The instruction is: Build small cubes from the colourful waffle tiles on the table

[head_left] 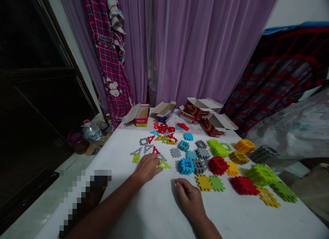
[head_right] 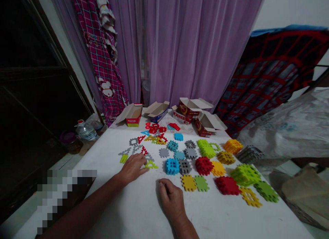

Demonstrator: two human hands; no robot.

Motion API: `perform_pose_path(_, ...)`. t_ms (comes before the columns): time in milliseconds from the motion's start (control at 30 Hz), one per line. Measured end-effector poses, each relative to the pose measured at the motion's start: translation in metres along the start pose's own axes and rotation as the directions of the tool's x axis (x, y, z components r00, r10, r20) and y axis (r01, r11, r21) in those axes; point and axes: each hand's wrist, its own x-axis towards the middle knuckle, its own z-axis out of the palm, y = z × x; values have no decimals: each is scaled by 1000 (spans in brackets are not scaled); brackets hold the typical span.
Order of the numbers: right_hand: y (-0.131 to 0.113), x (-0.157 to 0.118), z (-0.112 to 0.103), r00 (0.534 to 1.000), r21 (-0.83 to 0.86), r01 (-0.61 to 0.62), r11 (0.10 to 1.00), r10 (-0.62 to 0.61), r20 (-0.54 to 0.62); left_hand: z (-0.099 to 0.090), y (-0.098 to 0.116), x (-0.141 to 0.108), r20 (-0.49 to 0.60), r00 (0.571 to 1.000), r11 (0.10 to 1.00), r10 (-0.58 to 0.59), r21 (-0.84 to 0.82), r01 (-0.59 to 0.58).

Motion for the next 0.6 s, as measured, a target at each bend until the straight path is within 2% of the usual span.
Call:
perform_pose_path(133, 5, 1, 0, 1000, 7, 25, 1000, -25, 14, -6, -3, 11, -61, 998, 999, 4, -36, -6)
perform_pose_path(300, 10, 2, 1, 998, -6, 55, 998, -55, 28, -22, -18, 64, -132, 990, 998, -59, -24, 56)
perform_pose_path(467, 12, 3, -1, 995, -15, 64, 998, -62, 78, -15, -14, 118, -14, 993, 988, -118, 102, 119)
perform_pose_path(533, 11, 3, -2, 993, -20, 75, 997, -73, 91, -14, -12, 127, 3, 990, 984, -143, 110, 142)
perform_pose_path(600, 9, 3, -1, 996, -27, 67, 997, -66, 55, -18, -13, 131, 9, 988, 981, -153, 120, 151)
